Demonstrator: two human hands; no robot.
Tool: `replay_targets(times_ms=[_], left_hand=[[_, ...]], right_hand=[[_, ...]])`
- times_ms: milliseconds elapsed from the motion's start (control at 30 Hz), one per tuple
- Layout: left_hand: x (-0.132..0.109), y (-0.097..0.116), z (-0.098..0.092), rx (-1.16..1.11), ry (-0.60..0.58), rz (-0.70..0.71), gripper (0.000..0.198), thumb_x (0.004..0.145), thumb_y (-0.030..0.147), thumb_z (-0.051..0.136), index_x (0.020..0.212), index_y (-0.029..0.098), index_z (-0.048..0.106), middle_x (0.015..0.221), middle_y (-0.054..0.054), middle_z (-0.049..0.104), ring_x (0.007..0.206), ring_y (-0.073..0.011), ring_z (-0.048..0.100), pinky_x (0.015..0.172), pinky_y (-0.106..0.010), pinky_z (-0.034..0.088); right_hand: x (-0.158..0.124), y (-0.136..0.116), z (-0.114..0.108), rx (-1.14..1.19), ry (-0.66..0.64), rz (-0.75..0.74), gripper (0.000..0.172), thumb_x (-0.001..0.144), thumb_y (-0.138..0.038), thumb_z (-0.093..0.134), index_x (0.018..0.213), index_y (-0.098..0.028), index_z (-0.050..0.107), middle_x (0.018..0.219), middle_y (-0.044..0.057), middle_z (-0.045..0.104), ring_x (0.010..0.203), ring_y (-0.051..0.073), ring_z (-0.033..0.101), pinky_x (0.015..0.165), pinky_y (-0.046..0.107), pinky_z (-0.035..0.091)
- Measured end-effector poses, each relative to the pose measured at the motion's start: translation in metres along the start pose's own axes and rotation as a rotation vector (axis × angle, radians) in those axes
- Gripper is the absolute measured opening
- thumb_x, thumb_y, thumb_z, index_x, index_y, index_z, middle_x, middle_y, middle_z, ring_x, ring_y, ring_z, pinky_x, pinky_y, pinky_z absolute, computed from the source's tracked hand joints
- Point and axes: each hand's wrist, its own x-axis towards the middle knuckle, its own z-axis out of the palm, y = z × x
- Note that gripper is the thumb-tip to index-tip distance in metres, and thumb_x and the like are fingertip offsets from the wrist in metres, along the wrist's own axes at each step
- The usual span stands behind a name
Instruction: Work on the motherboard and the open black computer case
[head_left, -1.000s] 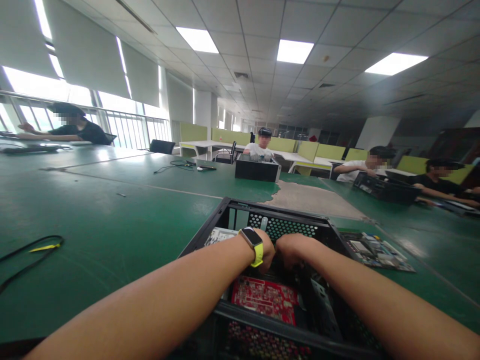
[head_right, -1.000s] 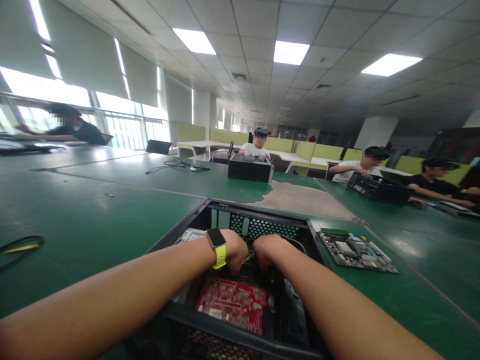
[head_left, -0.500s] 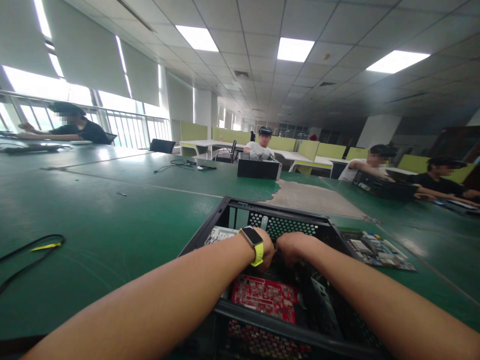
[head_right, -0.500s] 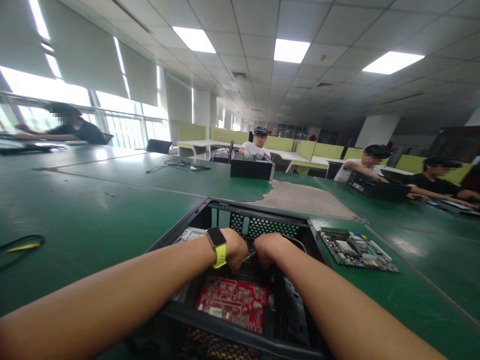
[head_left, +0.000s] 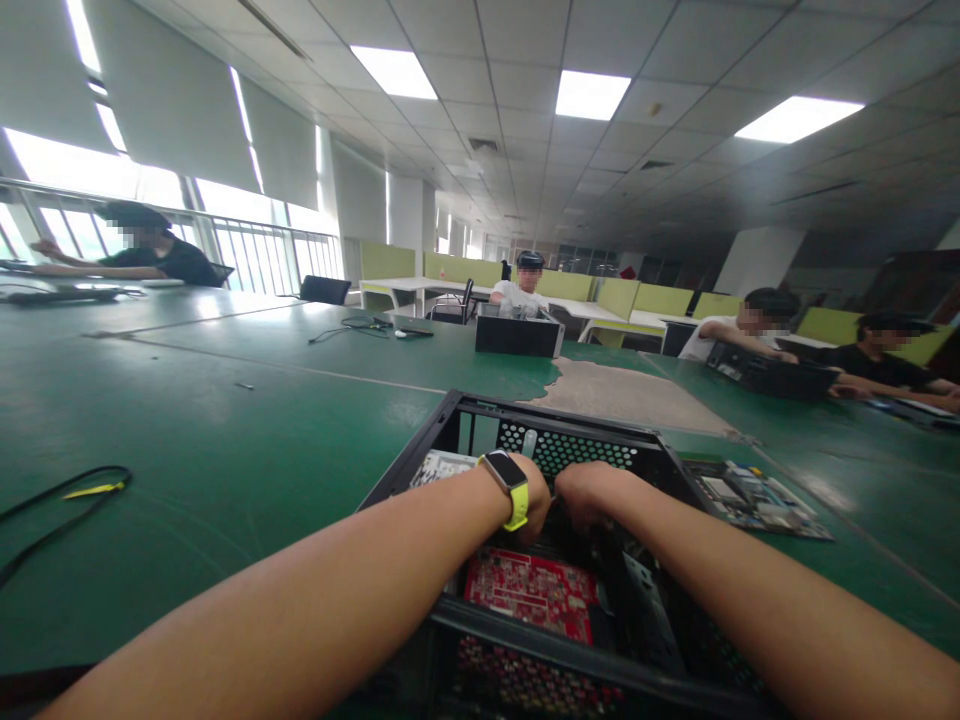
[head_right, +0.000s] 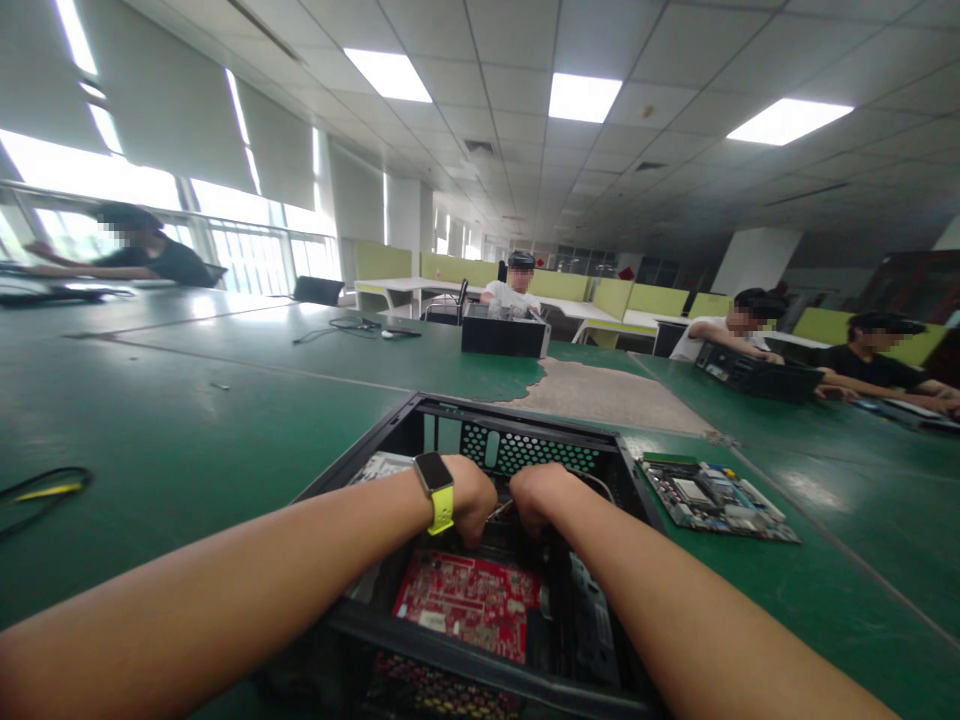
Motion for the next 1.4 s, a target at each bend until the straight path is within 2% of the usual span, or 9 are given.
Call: replay_targets(times_ms=[333, 467, 667, 800, 933, 1067, 1267, 1400], left_hand=[[-0.006, 0.002, -0.001, 0.042, 0.023, -0.045, 0.026, 0.053, 0.033, 0.078, 0.077, 0.024, 0.072, 0.083, -0.001, 0.073, 0.076, -0.0229, 0.065, 0.072, -0.03, 0.052], [-0.009, 0.003, -0.003, 0.067, 0.004, -0.063, 0.029, 0.058, 0.034, 0.076, 0.083, 0.022, 0.074, 0.09, -0.005, 0.073, 0.078, -0.0246, 0.066, 0.072, -0.032, 0.053], [-0.008, 0.002, -0.001, -0.009, 0.032, -0.086, 0.03, 0.053, 0.036, 0.079, 0.079, 0.023, 0.075, 0.08, -0.004, 0.073, 0.075, -0.0249, 0.066, 0.07, -0.03, 0.053], [-0.007, 0.001, -0.001, -0.046, 0.007, -0.132, 0.03, 0.052, 0.036, 0.081, 0.078, 0.023, 0.075, 0.076, -0.004, 0.073, 0.076, -0.0264, 0.066, 0.073, -0.032, 0.053], [-0.006, 0.001, 0.0, -0.076, 0.043, -0.123, 0.029, 0.049, 0.035, 0.082, 0.074, 0.023, 0.075, 0.076, -0.005, 0.073, 0.077, -0.0275, 0.066, 0.075, -0.034, 0.053], [-0.008, 0.001, -0.001, -0.023, 0.046, -0.11, 0.027, 0.054, 0.037, 0.079, 0.076, 0.023, 0.075, 0.08, -0.005, 0.073, 0.076, -0.0261, 0.066, 0.073, -0.032, 0.053], [-0.017, 0.005, -0.006, 0.05, 0.015, -0.079, 0.028, 0.064, 0.038, 0.073, 0.087, 0.021, 0.074, 0.092, -0.006, 0.073, 0.08, -0.0253, 0.066, 0.073, -0.031, 0.052], [-0.023, 0.008, -0.01, 0.04, 0.034, -0.098, 0.027, 0.064, 0.037, 0.074, 0.083, 0.018, 0.074, 0.09, -0.008, 0.073, 0.077, -0.026, 0.065, 0.074, -0.034, 0.052]], right_hand=[[-0.003, 0.001, -0.001, -0.013, -0.009, 0.013, 0.033, 0.052, -0.026, 0.082, 0.082, -0.016, 0.074, 0.08, 0.009, 0.072, 0.086, 0.027, 0.067, 0.071, 0.03, 0.052], [-0.006, -0.001, -0.003, -0.015, -0.02, 0.015, 0.034, 0.051, -0.027, 0.082, 0.081, -0.016, 0.075, 0.08, 0.009, 0.072, 0.085, 0.028, 0.067, 0.07, 0.03, 0.052], [-0.007, -0.001, -0.004, -0.011, -0.023, 0.011, 0.037, 0.05, -0.031, 0.082, 0.083, -0.019, 0.075, 0.076, 0.006, 0.071, 0.084, 0.026, 0.067, 0.07, 0.029, 0.052], [-0.007, -0.001, -0.005, -0.021, -0.043, 0.029, 0.036, 0.05, -0.027, 0.083, 0.083, -0.017, 0.075, 0.075, 0.006, 0.071, 0.081, 0.027, 0.068, 0.07, 0.031, 0.053], [-0.009, -0.003, -0.006, -0.023, -0.077, 0.043, 0.031, 0.054, -0.022, 0.082, 0.083, -0.013, 0.075, 0.078, 0.008, 0.072, 0.078, 0.027, 0.068, 0.068, 0.031, 0.053], [-0.009, -0.004, -0.006, -0.017, -0.09, 0.047, 0.032, 0.055, -0.022, 0.081, 0.084, -0.011, 0.075, 0.081, 0.011, 0.072, 0.08, 0.028, 0.068, 0.068, 0.033, 0.054], [-0.002, -0.001, -0.003, 0.012, -0.084, 0.012, 0.033, 0.051, -0.024, 0.082, 0.082, -0.016, 0.075, 0.078, 0.009, 0.071, 0.085, 0.029, 0.067, 0.071, 0.033, 0.053], [0.0, 0.0, -0.002, 0.027, -0.075, -0.01, 0.035, 0.049, -0.023, 0.083, 0.082, -0.016, 0.075, 0.076, 0.008, 0.071, 0.085, 0.029, 0.067, 0.072, 0.033, 0.053]])
